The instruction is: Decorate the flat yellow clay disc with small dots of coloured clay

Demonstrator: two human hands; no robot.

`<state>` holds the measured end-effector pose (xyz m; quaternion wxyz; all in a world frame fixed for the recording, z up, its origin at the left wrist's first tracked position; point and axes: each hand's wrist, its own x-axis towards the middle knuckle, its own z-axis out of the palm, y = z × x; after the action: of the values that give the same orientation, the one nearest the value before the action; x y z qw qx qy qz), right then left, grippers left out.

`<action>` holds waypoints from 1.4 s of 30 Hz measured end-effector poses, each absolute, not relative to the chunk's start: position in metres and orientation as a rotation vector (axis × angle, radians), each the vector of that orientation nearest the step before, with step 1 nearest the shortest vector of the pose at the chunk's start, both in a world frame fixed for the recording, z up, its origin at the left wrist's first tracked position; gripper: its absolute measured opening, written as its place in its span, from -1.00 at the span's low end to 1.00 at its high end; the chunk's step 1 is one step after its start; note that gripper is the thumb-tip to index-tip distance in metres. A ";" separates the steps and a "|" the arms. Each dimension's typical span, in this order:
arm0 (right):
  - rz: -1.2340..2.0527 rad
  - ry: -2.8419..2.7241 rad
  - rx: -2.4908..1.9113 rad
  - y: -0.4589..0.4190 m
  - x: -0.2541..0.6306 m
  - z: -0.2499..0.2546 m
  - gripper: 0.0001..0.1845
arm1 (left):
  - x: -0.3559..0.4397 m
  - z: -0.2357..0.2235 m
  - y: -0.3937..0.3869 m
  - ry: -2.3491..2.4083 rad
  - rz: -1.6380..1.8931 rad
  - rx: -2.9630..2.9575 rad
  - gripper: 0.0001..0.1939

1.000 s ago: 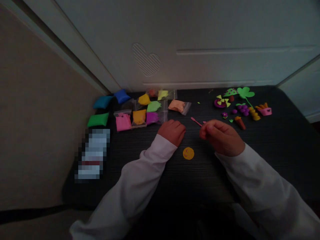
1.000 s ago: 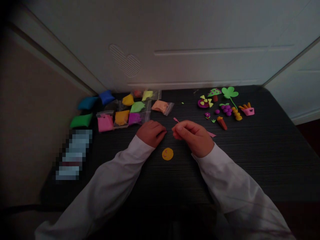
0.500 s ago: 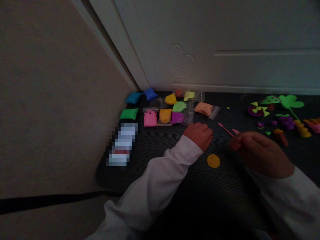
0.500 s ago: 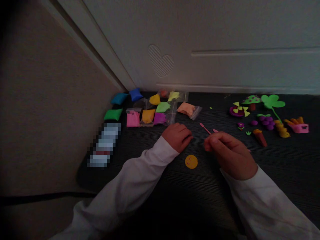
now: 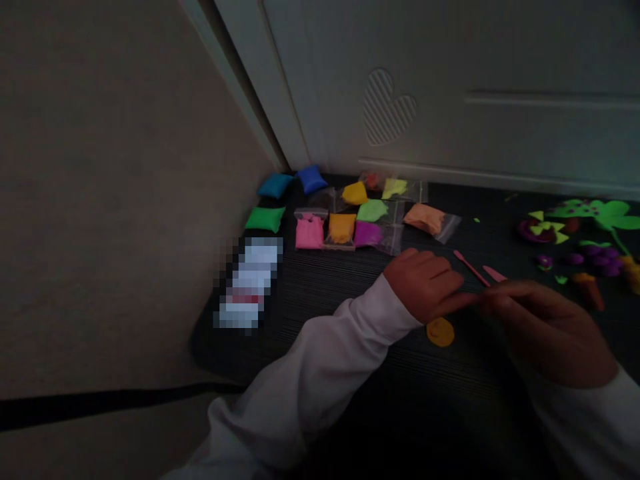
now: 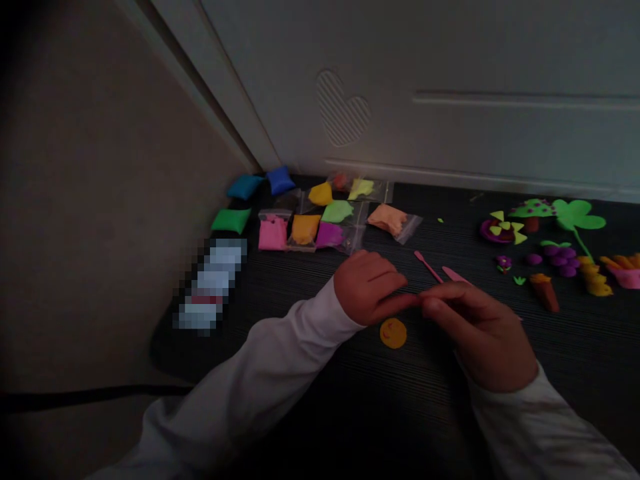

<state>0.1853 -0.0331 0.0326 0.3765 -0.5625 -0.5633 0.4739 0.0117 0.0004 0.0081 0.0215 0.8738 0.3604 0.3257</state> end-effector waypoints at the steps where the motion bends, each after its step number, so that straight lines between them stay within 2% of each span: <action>1: 1.169 -1.494 -1.448 -0.034 0.184 0.033 -0.89 | 0.011 0.009 0.000 1.120 1.009 2.715 -0.60; 4: 1.094 -1.601 -1.383 -0.034 0.181 0.034 -0.89 | 0.009 0.012 0.001 1.119 0.992 2.732 -0.59; 10: 1.080 -1.623 -1.376 -0.031 0.178 0.037 -0.88 | 0.007 0.014 0.002 1.050 1.176 2.670 -0.70; 21: 1.055 -1.793 -1.256 -0.032 0.178 0.037 -0.70 | 0.009 0.021 0.001 1.116 1.257 2.357 -0.77; 29: 1.198 -1.841 -1.231 -0.036 0.175 0.040 -0.61 | 0.009 0.021 0.000 1.107 1.313 2.336 -0.76; 42: 1.282 -1.827 -1.215 -0.037 0.176 0.041 -0.59 | 0.006 0.022 0.003 1.108 1.321 2.411 -0.76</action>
<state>0.1763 -0.0366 0.0411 0.2958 -0.4566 -0.6868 0.4820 0.0057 0.0028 0.0223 0.0885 0.8102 0.3723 0.4440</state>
